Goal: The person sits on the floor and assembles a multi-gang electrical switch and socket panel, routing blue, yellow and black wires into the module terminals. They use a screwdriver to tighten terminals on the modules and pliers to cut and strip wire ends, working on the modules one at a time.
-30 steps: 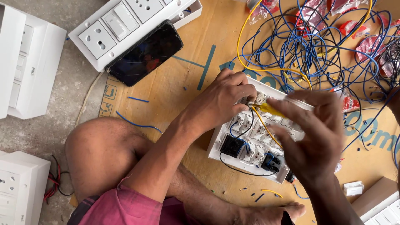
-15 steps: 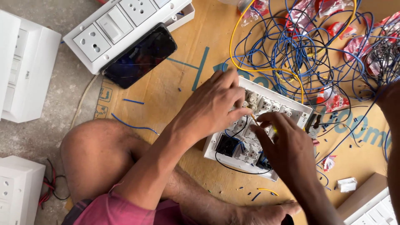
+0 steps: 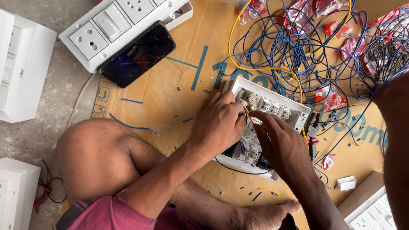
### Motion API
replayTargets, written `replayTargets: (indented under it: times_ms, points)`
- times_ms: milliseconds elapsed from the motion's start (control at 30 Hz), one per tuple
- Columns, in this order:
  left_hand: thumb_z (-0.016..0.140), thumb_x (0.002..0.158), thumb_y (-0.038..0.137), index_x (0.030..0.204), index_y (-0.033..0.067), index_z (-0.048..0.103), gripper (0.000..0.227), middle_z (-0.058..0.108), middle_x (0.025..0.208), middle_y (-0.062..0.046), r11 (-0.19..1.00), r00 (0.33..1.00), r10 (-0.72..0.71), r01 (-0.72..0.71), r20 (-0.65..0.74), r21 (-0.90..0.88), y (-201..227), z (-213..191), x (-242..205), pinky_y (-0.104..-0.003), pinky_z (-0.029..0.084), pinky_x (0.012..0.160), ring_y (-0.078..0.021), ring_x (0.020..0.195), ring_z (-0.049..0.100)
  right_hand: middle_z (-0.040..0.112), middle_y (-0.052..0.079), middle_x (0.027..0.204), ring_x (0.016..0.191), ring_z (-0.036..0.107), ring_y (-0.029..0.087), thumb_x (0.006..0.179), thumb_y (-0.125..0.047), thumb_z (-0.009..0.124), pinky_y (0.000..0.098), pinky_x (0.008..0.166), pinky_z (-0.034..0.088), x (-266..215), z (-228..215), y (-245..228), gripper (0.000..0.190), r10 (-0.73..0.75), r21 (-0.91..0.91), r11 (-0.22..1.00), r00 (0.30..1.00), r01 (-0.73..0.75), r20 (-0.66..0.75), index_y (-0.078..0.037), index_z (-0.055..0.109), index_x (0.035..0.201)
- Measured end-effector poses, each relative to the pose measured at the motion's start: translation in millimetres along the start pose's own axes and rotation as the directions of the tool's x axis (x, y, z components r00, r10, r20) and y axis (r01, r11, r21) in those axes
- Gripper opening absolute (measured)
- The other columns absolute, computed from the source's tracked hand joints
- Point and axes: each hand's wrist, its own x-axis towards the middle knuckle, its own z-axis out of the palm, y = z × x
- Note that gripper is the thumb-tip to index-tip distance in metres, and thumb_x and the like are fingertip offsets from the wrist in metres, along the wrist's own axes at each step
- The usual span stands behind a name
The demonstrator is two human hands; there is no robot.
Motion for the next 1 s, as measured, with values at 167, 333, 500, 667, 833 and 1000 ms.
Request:
replayTargets:
  times_ms: [167, 333, 500, 667, 833, 1000]
  points:
    - [0.078, 0.084, 0.020, 0.083, 0.0032, 0.073, 0.018, 0.063, 0.096, -0.013, 0.994, 0.998, -0.059, 0.058, -0.017, -0.095, 2, 2, 1, -0.049, 0.046, 0.084, -0.0332, 0.094, 0.060, 0.072, 0.015, 0.083, 0.070, 0.071, 0.035, 0.096, -0.018, 0.063, 0.0466, 0.060, 0.053, 1, -3, 4, 0.032, 0.106, 0.034, 0.994, 0.992, -0.108, 0.070, -0.017, 0.063, 0.128]
    - [0.078, 0.081, 0.018, 0.079, 0.0048, 0.072, 0.014, 0.063, 0.097, -0.012, 0.982, 0.994, -0.113, 0.112, -0.002, -0.153, -2, 11, -3, -0.050, 0.045, 0.084, -0.0342, 0.094, 0.059, 0.052, 0.026, 0.063, 0.064, 0.056, 0.043, 0.099, -0.023, 0.071, 0.0492, 0.056, 0.047, 6, -8, 10, 0.037, 0.396, 0.046, 0.907, 0.885, -0.418, 0.247, -0.021, 0.071, 0.137]
    - [0.075, 0.081, 0.013, 0.077, 0.0033, 0.066, 0.014, 0.061, 0.094, -0.012, 0.984, 0.995, -0.094, 0.087, -0.041, -0.152, -6, 18, -5, -0.047, 0.046, 0.084, -0.0341, 0.092, 0.059, 0.067, 0.013, 0.059, 0.052, 0.065, 0.029, 0.091, -0.025, 0.067, 0.0419, 0.054, 0.050, 8, -11, 13, 0.035, 0.233, -0.061, 0.972, 0.956, -0.225, 0.180, -0.029, 0.074, 0.125]
    - [0.073, 0.081, 0.009, 0.074, 0.0042, 0.063, 0.013, 0.060, 0.092, -0.012, 0.982, 0.996, -0.085, 0.083, -0.005, -0.171, -7, 16, -5, -0.046, 0.047, 0.083, -0.0333, 0.088, 0.058, 0.071, 0.012, 0.069, 0.056, 0.066, 0.029, 0.091, -0.024, 0.069, 0.0417, 0.053, 0.051, 10, -12, 27, 0.032, 0.061, -0.022, 0.998, 0.984, -0.058, 0.166, -0.027, 0.076, 0.121]
    - [0.072, 0.080, 0.005, 0.073, 0.0049, 0.063, 0.011, 0.059, 0.090, -0.012, 0.983, 1.000, -0.010, 0.011, 0.008, -0.185, -15, 19, -4, -0.045, 0.047, 0.084, -0.0323, 0.086, 0.058, 0.066, 0.014, 0.060, 0.052, 0.065, 0.031, 0.090, -0.028, 0.069, 0.0429, 0.055, 0.050, 10, -14, 16, 0.032, 0.224, -0.111, 0.973, 0.934, -0.200, 0.277, -0.032, 0.075, 0.122]
    - [0.075, 0.079, 0.004, 0.073, 0.0045, 0.064, 0.012, 0.061, 0.092, -0.011, 0.983, 0.999, 0.043, -0.040, 0.012, -0.181, -7, 11, -4, -0.046, 0.048, 0.083, -0.0332, 0.091, 0.058, 0.071, 0.008, 0.070, 0.059, 0.069, 0.028, 0.084, -0.032, 0.078, 0.0426, 0.052, 0.050, 1, 1, 21, 0.032, 0.037, -0.045, 0.998, 0.998, -0.034, 0.049, -0.015, 0.070, 0.110]
